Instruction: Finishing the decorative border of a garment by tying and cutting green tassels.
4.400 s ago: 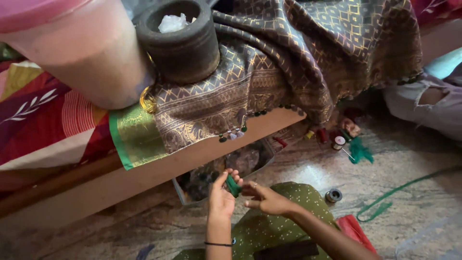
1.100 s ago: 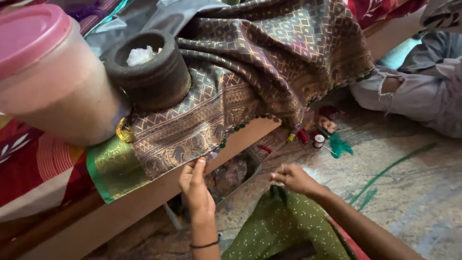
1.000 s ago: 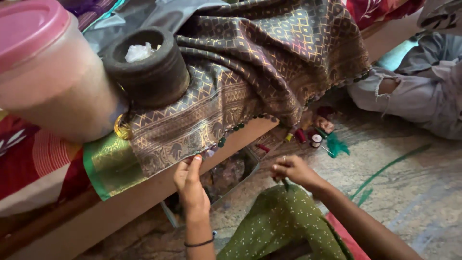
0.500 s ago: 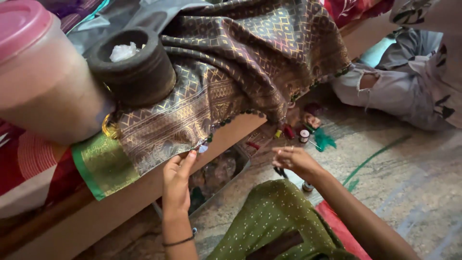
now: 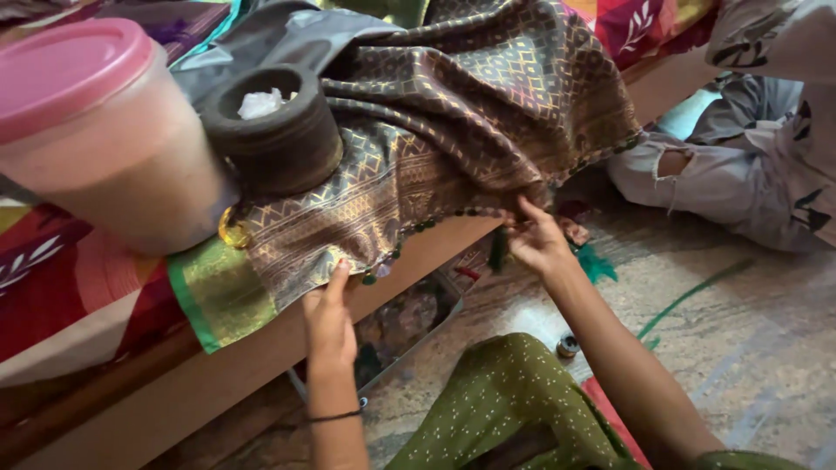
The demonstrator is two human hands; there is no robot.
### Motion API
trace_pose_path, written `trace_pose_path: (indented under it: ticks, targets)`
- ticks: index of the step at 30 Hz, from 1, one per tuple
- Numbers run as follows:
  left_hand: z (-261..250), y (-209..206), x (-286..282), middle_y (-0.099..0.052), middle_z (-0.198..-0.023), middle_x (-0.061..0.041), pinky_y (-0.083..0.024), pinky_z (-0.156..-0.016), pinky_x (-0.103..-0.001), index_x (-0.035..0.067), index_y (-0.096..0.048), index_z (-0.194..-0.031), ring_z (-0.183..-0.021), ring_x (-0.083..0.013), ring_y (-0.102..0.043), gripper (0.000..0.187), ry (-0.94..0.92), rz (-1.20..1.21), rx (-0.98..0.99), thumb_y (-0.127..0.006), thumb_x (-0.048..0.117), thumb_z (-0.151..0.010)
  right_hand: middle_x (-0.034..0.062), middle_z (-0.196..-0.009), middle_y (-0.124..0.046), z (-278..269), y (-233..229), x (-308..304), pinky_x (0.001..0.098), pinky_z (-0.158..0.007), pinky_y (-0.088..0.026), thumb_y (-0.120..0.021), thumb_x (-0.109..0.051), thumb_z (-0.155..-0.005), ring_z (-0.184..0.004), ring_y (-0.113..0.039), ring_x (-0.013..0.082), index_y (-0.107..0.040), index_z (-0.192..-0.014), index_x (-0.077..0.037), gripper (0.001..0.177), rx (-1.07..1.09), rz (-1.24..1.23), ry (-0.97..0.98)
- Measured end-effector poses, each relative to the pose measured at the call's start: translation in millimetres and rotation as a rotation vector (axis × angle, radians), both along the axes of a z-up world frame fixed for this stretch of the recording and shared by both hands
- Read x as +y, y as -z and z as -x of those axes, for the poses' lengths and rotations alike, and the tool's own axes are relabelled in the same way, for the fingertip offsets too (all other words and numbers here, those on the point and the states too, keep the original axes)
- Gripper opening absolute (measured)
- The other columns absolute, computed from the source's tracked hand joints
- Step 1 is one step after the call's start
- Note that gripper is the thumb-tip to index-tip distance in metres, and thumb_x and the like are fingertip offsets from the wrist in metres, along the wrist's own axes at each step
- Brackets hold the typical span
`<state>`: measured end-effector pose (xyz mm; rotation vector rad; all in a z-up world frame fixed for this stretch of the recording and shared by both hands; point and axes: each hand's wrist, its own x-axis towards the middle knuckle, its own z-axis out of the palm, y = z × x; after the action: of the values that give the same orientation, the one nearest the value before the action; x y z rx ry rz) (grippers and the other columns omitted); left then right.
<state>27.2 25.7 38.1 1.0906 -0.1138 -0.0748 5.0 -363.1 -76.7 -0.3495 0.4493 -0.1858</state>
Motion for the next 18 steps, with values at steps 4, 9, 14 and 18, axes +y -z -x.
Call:
trace_pose_path:
  ticks: [4,9,14,18]
  targets:
    - [-18,39,4,-0.071,-0.106,-0.009,-0.053,-0.090,-0.036,0.005,-0.067,-0.112,-0.098,-0.0212,-0.068,0.021,0.090,0.271,0.211,-0.068,0.022,-0.101,0.0028,-0.078,-0.060,2,32,-35,0.0255,-0.057,-0.047,-0.083,-0.023,-0.087,-0.066,-0.056,0.0142,-0.061,-0.093,-0.012,0.025,-0.179,0.063,0.023]
    - [-9,26,10,-0.072,-0.110,-0.016,-0.054,-0.095,-0.043,0.003,-0.057,-0.121,-0.104,-0.0278,-0.069,0.041,0.221,0.414,0.346,-0.053,0.039,-0.102,-0.0060,-0.070,-0.056,33,-10,-63,0.0223,-0.055,-0.039,-0.084,-0.039,-0.087,-0.059,-0.048,0.0089,-0.063,-0.085,-0.025,0.025,0.149,0.259,0.254]
    - [-10,40,-4,-0.069,-0.116,-0.017,-0.053,-0.098,-0.044,0.004,-0.056,-0.123,-0.108,-0.0290,-0.068,0.040,0.229,0.453,0.294,-0.055,0.039,-0.104,-0.0068,-0.067,-0.049,25,-16,-88,0.0236,-0.055,-0.036,-0.085,-0.042,-0.089,-0.059,-0.045,0.0094,-0.058,-0.081,-0.026,0.033,0.136,0.334,0.235]
    - [-18,53,-13,-0.070,-0.118,-0.018,-0.052,-0.096,-0.043,0.003,-0.057,-0.123,-0.106,-0.0286,-0.068,0.045,0.175,0.420,0.328,-0.054,0.043,-0.102,-0.0079,-0.069,-0.051,15,-13,-91,0.0229,-0.057,-0.037,-0.085,-0.038,-0.090,-0.060,-0.045,0.0087,-0.060,-0.083,-0.026,0.028,0.120,0.286,0.243]
